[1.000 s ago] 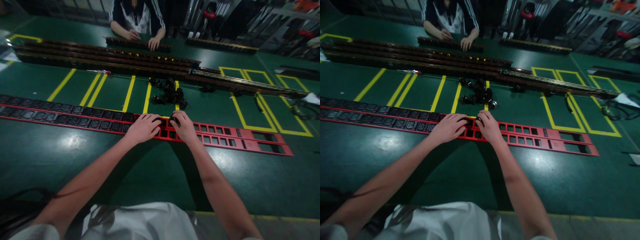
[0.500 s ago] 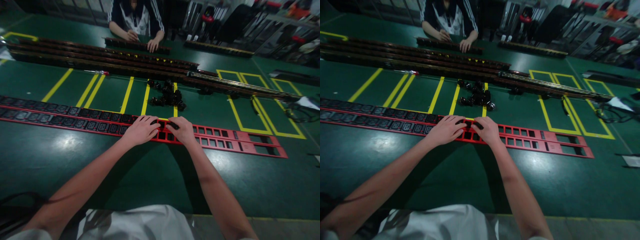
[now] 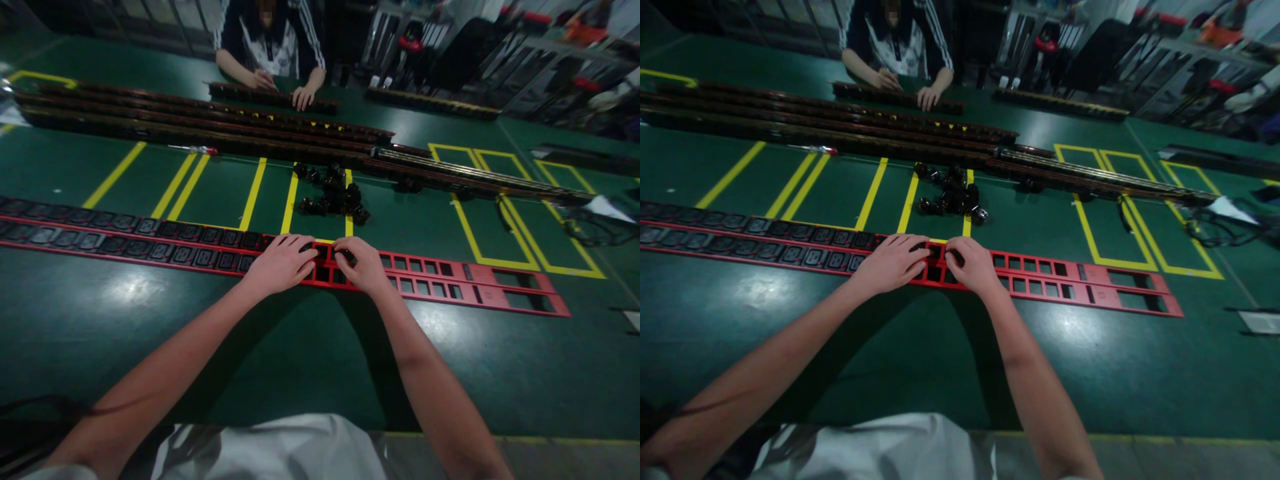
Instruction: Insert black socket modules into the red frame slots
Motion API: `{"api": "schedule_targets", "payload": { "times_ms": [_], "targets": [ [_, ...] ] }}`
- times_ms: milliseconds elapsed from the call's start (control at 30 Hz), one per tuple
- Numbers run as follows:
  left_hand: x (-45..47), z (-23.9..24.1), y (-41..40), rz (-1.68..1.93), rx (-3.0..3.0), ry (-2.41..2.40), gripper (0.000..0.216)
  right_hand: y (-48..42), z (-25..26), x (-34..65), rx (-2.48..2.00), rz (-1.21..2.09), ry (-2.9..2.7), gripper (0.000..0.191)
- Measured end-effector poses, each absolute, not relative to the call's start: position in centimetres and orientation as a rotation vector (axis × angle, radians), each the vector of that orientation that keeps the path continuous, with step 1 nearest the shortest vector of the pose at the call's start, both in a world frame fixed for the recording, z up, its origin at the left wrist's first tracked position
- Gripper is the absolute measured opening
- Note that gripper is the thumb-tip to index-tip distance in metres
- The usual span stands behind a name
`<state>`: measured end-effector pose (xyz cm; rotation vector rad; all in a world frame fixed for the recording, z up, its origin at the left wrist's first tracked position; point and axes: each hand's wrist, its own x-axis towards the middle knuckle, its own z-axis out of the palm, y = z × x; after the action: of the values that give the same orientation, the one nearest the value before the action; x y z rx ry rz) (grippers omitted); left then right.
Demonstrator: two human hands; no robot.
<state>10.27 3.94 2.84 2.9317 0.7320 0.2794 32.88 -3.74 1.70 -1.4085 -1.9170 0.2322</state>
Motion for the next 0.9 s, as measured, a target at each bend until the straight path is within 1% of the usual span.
{"api": "schedule_targets", "payload": {
  "times_ms": [100, 233, 367, 500, 633, 800, 900],
  "targets": [
    [10.3, 2.9, 3.9, 0.271, 2.925, 0.731, 0.034, -4.1, 1.8, 32.8, -1.446, 0.32, -1.835, 0.007],
    [10.3, 2.9, 3.9, 0.281, 2.919, 0.732, 0.035, -4.0, 1.8, 32.9, -1.602, 0.348, -1.799, 0.014],
    [10.2, 3.0, 3.9, 0.279, 2.91, 0.727, 0.035, -3.5, 2.0, 32.9, -1.496, 0.331, -1.85, 0.017],
    [10.3, 3.2, 3.9, 0.303, 2.907, 0.718, 0.034, -3.4, 2.3, 32.1, -1.416, 0.386, -1.922, 0.029],
    [10.3, 3.2, 3.8, 0.318, 2.919, 0.723, 0.034, -3.4, 2.1, 31.4, -1.428, 0.394, -1.965, 0.041],
    [10.4, 3.0, 3.9, 0.303, 2.924, 0.723, 0.033, -3.1, 1.4, 30.8, -1.575, 0.365, -1.961, 0.044],
    [10.4, 3.0, 4.0, 0.312, 2.92, 0.715, 0.032, -3.0, 1.1, 30.5, -1.627, 0.311, -1.902, 0.041]
  ]
}}
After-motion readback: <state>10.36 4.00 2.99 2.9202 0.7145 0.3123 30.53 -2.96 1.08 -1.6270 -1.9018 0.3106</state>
